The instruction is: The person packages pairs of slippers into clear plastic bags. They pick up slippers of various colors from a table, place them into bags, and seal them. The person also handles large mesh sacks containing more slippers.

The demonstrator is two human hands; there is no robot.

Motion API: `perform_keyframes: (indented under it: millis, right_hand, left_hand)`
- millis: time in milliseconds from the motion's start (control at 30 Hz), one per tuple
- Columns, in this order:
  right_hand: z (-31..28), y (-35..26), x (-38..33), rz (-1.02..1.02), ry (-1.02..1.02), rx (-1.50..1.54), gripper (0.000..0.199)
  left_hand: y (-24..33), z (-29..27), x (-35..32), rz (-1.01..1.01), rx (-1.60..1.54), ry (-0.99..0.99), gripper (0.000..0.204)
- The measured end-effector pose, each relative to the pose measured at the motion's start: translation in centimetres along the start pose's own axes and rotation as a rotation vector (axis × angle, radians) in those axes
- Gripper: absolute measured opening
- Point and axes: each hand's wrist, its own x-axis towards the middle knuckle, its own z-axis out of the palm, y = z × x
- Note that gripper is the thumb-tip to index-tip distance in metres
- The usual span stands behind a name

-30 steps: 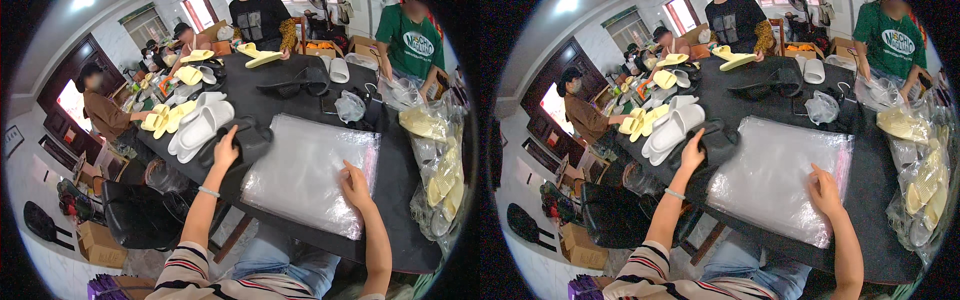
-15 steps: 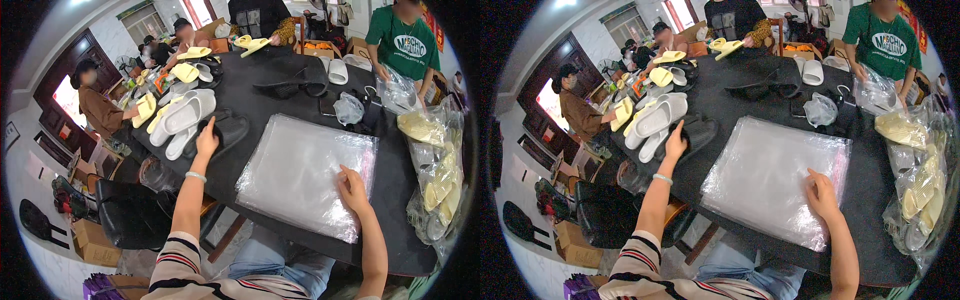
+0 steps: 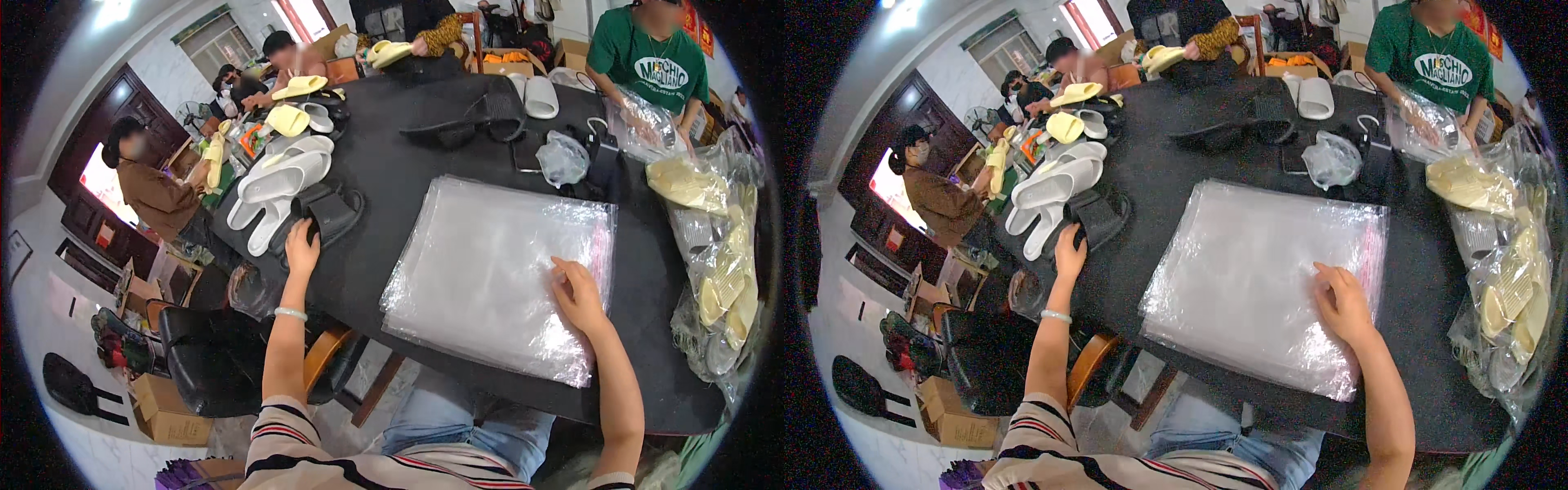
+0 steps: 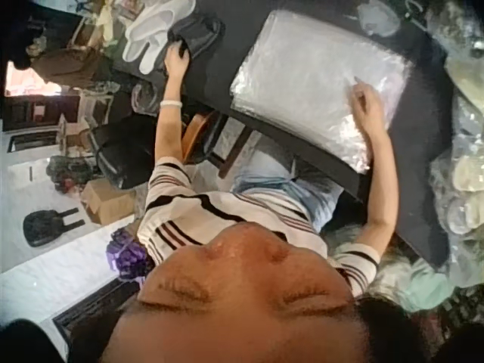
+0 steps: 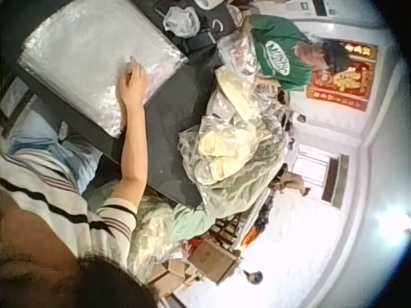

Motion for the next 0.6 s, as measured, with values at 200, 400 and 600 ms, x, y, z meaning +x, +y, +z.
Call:
perform_keyframes:
  millis: [200,400,600]
  right_hand:
    - [-0.2,-0.3,-0.3,0.092,-0.026,0.019,0.044]
    - [0.1,-0.4,-0.1,0.088,-0.028,0.02,0.038]
    - [0.0,-0.5,-0.2,0.093,-0.035,0.018,0.033]
  left_hand:
    - [1.5,-3.5,-4.2,-0.053,0.213,-0.371,0.043]
    - [-0.2,-3.6,-5.0,-0.091,0.344,-0.353,0.045]
    - [-1.1,-2.2,-3.6,-0.205,0.383,-0.35,0.045]
